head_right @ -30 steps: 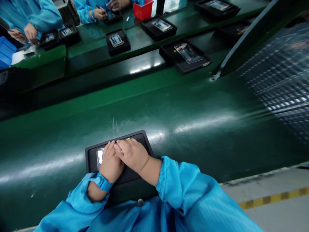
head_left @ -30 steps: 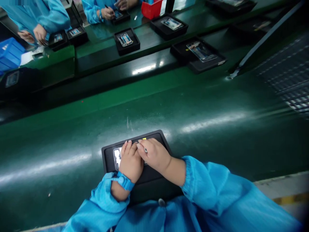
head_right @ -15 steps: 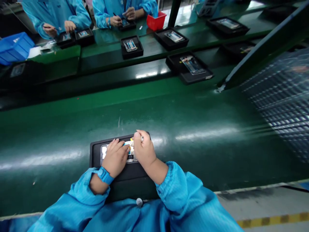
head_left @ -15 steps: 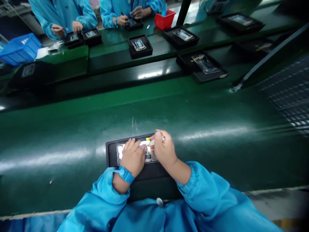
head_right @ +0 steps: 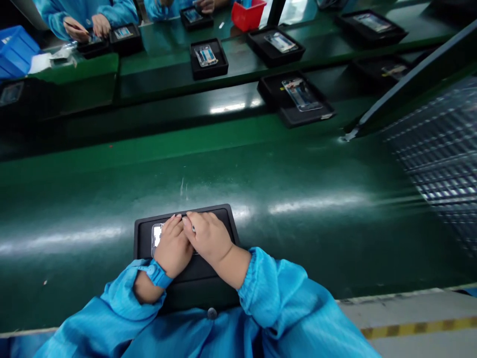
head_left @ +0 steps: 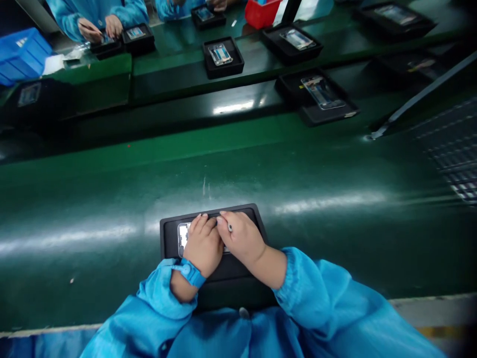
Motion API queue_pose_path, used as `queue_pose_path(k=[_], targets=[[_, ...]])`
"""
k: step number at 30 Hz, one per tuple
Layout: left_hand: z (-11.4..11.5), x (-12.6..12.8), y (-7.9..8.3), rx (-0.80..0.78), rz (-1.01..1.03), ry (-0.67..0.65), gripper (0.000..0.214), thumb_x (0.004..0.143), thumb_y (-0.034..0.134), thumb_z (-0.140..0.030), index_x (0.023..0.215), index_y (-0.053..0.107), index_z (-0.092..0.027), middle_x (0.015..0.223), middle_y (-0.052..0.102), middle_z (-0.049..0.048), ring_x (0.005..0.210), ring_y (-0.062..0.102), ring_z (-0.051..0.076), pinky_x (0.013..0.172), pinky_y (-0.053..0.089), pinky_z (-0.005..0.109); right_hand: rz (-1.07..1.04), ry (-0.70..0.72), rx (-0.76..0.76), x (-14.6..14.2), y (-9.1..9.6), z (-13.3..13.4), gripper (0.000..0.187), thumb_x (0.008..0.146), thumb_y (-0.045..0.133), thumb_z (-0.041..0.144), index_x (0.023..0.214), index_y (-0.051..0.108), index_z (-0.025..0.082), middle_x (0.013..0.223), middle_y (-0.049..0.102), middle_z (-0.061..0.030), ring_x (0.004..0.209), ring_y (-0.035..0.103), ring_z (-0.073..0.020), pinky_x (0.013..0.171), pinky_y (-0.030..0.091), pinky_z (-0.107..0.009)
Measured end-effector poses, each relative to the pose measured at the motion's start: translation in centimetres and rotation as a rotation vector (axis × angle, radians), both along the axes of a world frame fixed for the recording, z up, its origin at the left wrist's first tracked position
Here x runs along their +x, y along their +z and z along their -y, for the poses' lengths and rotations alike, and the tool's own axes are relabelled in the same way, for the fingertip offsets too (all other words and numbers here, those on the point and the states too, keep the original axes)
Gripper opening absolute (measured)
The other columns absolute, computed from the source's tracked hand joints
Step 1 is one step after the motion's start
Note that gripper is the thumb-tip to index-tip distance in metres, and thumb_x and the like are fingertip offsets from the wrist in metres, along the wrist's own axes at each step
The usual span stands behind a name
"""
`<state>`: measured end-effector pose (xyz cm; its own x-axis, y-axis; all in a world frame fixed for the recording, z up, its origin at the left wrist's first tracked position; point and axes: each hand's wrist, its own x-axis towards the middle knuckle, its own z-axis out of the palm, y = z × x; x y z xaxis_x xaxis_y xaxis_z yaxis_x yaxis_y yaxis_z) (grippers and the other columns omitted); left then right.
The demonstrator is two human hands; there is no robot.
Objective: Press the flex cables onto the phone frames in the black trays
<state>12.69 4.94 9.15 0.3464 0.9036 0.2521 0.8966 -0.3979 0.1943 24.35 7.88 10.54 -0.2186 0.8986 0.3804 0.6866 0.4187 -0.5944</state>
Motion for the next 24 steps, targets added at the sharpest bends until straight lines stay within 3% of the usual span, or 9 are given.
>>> queue_pose_path(k=[3,7,10,16,24], targets=[[0.0,0.0,0.1,-0.026,-0.002,0.019,0.023,0.076,0.045,-0.014,0.091,0.063,-0.016,0.094,0.063,0.0073,0.102,0.051,0.025,0.093,0.038,0.043,-0.122,-0.095,-0.020,0.1,-0.4,-0.2,0.030,0.085,0.033,0.033,0.080,0.059,0.020,0.070,0.065,-0.0077,0.065,0.061,-0.0201,0.064,0.049,-0.033],[-0.2,-0.3,0.3,-0.065,0.036,0.023,0.021,0.079,0.046,-0.017,0.091,0.063,-0.020,0.098,0.063,0.0057,0.102,0.051,0.024,0.093,0.039,0.043,-0.360,-0.314,-0.305,0.7,-0.7,-0.4,0.032,0.084,0.033,0.041,0.083,0.056,0.019,0.072,0.064,-0.0074,0.068,0.062,-0.0195,0.062,0.049,-0.032],[-0.3,-0.5,0.2,-0.098,0.061,0.028,0.024,0.077,0.046,-0.013,0.093,0.063,-0.019,0.100,0.062,0.0060,0.104,0.050,0.024,0.093,0.038,0.043,-0.461,-0.354,-0.418,0.9,-0.7,-0.5,0.035,0.082,0.036,0.045,0.091,0.054,0.017,0.074,0.064,-0.0077,0.068,0.061,-0.0195,0.060,0.049,-0.033],[-0.5,-0.3,0.2,-0.166,0.076,0.083,0.023,0.076,0.048,-0.013,0.090,0.064,-0.022,0.099,0.061,0.0038,0.104,0.048,0.024,0.092,0.038,0.044,-0.474,-0.354,-0.447,0.7,-0.4,-0.5,0.036,0.080,0.037,0.046,0.093,0.053,0.017,0.076,0.065,-0.0089,0.073,0.062,-0.0216,0.064,0.049,-0.035],[-1.1,0.4,0.8,-0.277,0.084,0.142,0.018,0.079,0.048,-0.019,0.089,0.063,-0.023,0.096,0.060,0.0022,0.100,0.046,0.022,0.091,0.036,0.042,-0.432,-0.366,-0.363,0.7,-0.5,-0.5,0.033,0.080,0.038,0.045,0.090,0.055,0.018,0.074,0.066,-0.0081,0.077,0.062,-0.0223,0.068,0.049,-0.037]])
